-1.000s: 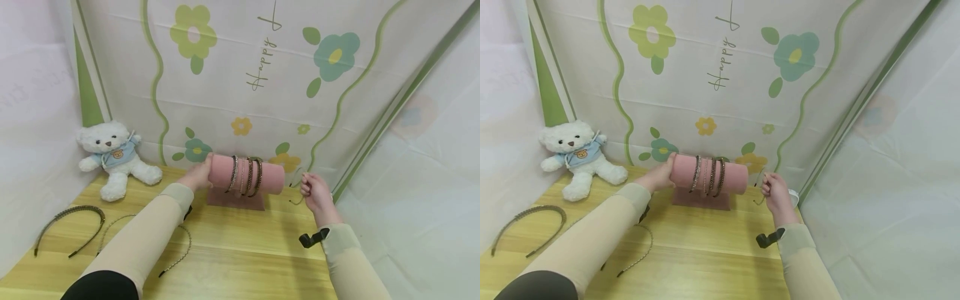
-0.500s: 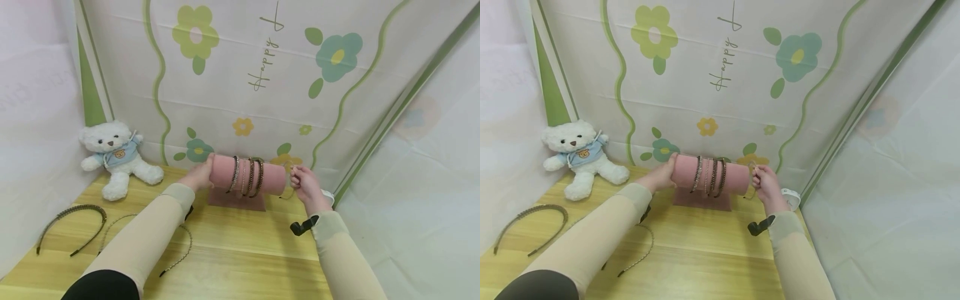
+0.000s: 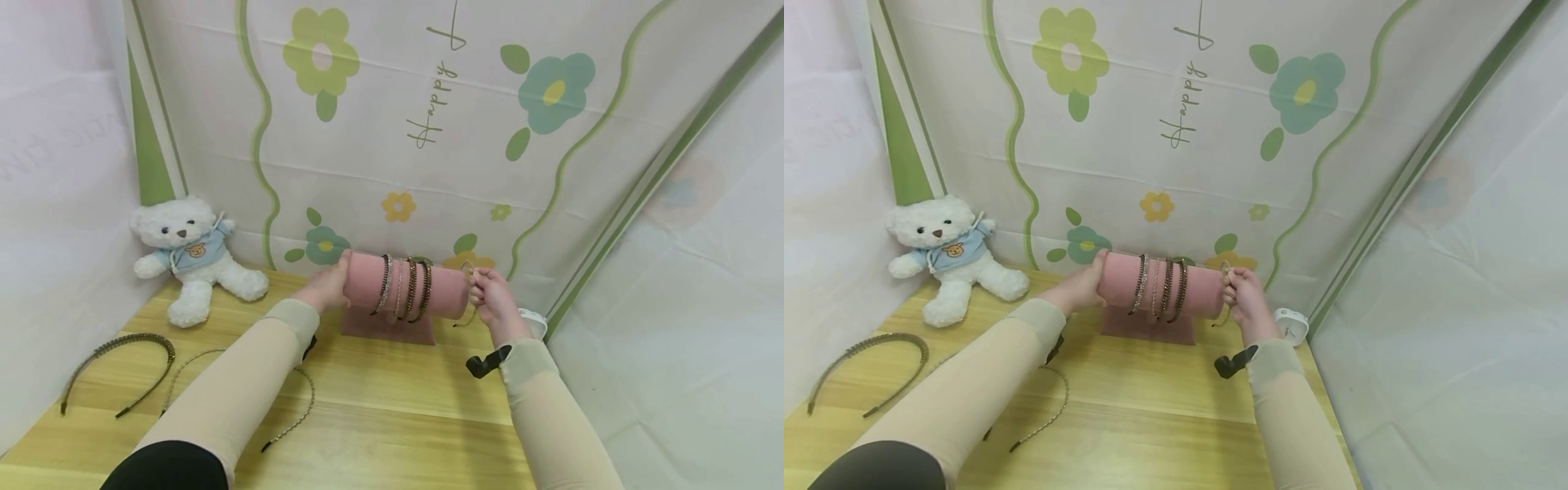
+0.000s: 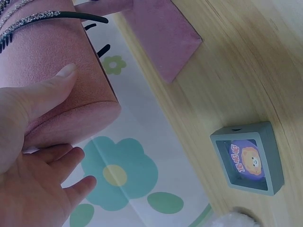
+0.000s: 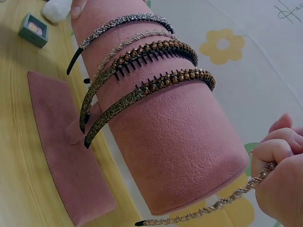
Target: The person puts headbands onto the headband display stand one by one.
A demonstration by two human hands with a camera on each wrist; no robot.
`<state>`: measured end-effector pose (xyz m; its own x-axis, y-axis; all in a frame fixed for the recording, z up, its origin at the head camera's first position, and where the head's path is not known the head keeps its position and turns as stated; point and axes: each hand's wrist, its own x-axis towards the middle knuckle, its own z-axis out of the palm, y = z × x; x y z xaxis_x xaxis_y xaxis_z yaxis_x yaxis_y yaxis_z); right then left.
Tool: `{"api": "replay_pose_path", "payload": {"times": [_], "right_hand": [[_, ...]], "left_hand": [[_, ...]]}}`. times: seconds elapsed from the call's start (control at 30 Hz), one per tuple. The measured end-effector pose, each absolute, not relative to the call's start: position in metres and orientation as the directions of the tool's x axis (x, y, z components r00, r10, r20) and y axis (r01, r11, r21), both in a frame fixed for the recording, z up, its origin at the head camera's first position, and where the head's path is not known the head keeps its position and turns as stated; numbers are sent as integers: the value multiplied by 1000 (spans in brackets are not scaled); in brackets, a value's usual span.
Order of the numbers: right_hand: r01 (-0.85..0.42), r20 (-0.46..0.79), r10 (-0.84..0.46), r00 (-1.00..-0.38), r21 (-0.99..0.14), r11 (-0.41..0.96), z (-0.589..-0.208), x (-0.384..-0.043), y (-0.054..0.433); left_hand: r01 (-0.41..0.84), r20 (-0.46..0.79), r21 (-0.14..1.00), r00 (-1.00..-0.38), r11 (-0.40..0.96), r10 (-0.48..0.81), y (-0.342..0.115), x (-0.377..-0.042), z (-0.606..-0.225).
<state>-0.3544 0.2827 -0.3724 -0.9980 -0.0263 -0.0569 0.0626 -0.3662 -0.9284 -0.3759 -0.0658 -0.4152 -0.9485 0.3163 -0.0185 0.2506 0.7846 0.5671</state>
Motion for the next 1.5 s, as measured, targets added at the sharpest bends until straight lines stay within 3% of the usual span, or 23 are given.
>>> {"api": "replay_pose_path", "payload": {"times": [0.43, 0.57, 0.77, 0.97, 1.23, 1.5], "right_hand": [[132, -109, -80, -991, -914, -384, -372, -369, 270], [112, -109, -27, -994, -933, -342, -374, -372, 261], [101, -102, 120, -988, -995, -11, -371, -370, 251], [106, -64, 126, -990, -928, 357, -361, -366, 249], [34, -32, 14, -999, -808, 589, -354, -362, 253], [-261, 48, -284, -957, -567, 781, -365, -364, 277]], "left_hand": [[245, -18, 570, -951, 785, 309, -66, -376, -417], [249, -17, 575, -949, 779, 315, -64, -377, -418], [253, -17, 575, -947, 778, 320, -62, -377, -418], [241, -28, 584, -948, 775, 316, -64, -374, -414], [239, -32, 589, -948, 772, 317, -67, -376, -415], [243, -23, 593, -948, 768, 318, -66, -376, -417]]}}
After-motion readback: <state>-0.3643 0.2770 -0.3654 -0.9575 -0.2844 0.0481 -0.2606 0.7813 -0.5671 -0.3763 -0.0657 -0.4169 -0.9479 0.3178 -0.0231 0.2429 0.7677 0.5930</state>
